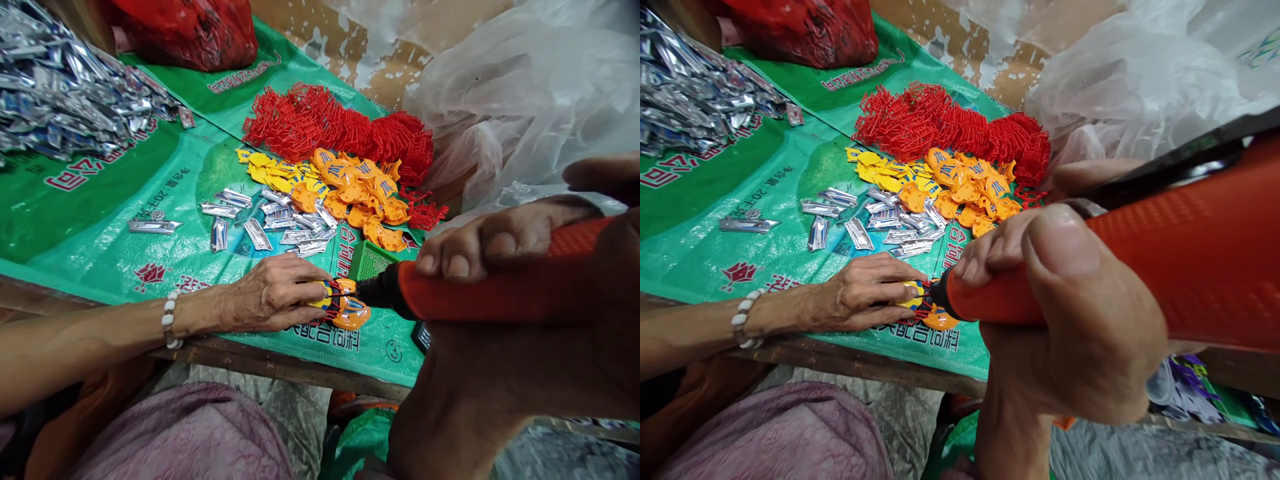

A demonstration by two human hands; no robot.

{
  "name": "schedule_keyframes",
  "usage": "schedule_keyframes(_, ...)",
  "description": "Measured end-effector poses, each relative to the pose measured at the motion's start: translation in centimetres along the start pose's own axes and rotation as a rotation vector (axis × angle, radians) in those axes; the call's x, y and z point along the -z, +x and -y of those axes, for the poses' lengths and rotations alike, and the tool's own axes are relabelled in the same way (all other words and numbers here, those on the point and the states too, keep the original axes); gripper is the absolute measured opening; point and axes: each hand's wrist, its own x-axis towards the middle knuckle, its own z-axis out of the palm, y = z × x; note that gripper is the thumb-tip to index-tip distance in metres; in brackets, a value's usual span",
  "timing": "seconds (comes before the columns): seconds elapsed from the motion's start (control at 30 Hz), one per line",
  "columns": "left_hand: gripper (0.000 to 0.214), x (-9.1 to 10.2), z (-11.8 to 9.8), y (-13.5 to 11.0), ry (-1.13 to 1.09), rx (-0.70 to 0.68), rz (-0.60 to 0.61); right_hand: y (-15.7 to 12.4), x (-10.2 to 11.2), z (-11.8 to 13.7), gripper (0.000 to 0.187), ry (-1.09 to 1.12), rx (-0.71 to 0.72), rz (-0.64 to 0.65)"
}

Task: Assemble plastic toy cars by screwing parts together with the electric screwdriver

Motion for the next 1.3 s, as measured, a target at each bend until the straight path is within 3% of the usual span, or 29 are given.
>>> schedule_keyframes(0.3,0.023,-0.1,0.0,0.1,-0.003,-0.002,0.001,0.2,-0.1,-0.4,0.005,0.046,0.030,-0.014)
schedule_keyframes(0.63,0.023,-0.2,0.0,0.1,-0.018,0.008,-0.013,-0.3,0.2,0.0,0.005,0.060,-0.040,0.055)
schedule_keyframes(0.73,0.025,-0.1,-0.3,0.1,-0.062,0.069,-0.009,0.0,0.5,-0.4,0.020,0.039,-0.048,0.077)
schedule_keyframes(0.9,0.028,-0.2,-0.4,-0.1,-0.129,0.123,-0.017,0.5,0.6,-1.0,0.043,0.007,0.137,0.045)
schedule_keyframes(1.07,0.028,-0.1,-0.3,-0.2,-0.168,0.146,0.011,0.5,0.3,-0.7,0.043,0.077,0.163,0.052)
schedule_keyframes(1.3,0.029,-0.3,-0.1,-0.3,-0.183,0.145,0.004,0.6,0.8,-0.6,0.041,0.002,0.042,0.148)
